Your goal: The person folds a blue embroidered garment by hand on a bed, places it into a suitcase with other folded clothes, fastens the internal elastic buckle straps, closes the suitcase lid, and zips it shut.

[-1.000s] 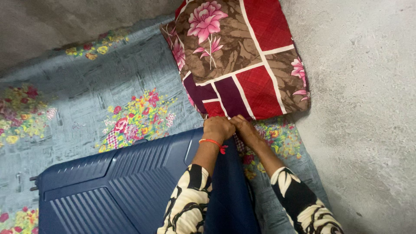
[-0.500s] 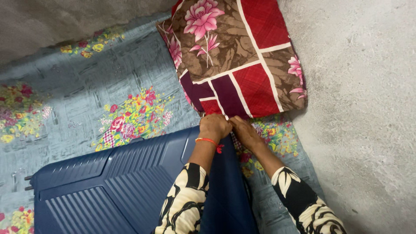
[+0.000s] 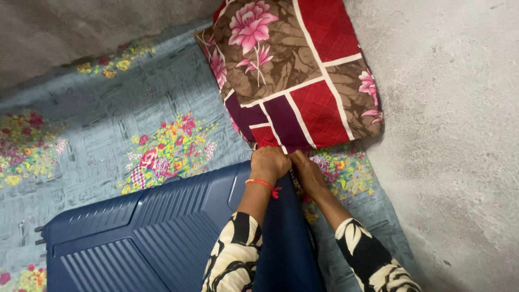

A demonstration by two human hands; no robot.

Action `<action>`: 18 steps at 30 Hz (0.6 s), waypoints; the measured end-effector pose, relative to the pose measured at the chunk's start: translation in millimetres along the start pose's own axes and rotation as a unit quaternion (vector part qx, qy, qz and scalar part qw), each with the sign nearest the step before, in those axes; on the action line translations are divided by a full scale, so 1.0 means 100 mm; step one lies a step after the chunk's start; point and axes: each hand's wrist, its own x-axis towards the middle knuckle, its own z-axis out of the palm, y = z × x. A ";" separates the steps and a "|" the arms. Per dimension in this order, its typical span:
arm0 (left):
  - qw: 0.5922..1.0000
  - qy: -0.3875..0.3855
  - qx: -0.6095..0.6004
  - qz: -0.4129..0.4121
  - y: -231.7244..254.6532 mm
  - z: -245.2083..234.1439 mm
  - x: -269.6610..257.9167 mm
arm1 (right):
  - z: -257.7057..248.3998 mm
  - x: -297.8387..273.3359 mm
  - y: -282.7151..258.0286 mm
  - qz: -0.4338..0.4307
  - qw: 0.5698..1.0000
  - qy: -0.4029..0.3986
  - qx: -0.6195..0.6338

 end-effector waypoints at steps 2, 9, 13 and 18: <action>1.000 0.008 0.002 0.014 -0.01 0.02 -0.01 | 0.01 0.10 0.04 -0.208 0.971 0.038 -0.113; 1.000 0.023 0.003 0.021 -0.07 0.04 0.02 | -0.02 0.30 0.28 -0.262 0.946 -0.015 -0.190; 0.998 0.044 0.017 0.042 -0.09 0.06 0.01 | -0.07 0.19 0.30 -0.228 0.955 -0.021 -0.189; 0.999 0.037 0.006 0.028 -0.09 0.05 -0.02 | -0.11 -0.05 0.33 -0.195 0.970 0.008 -0.141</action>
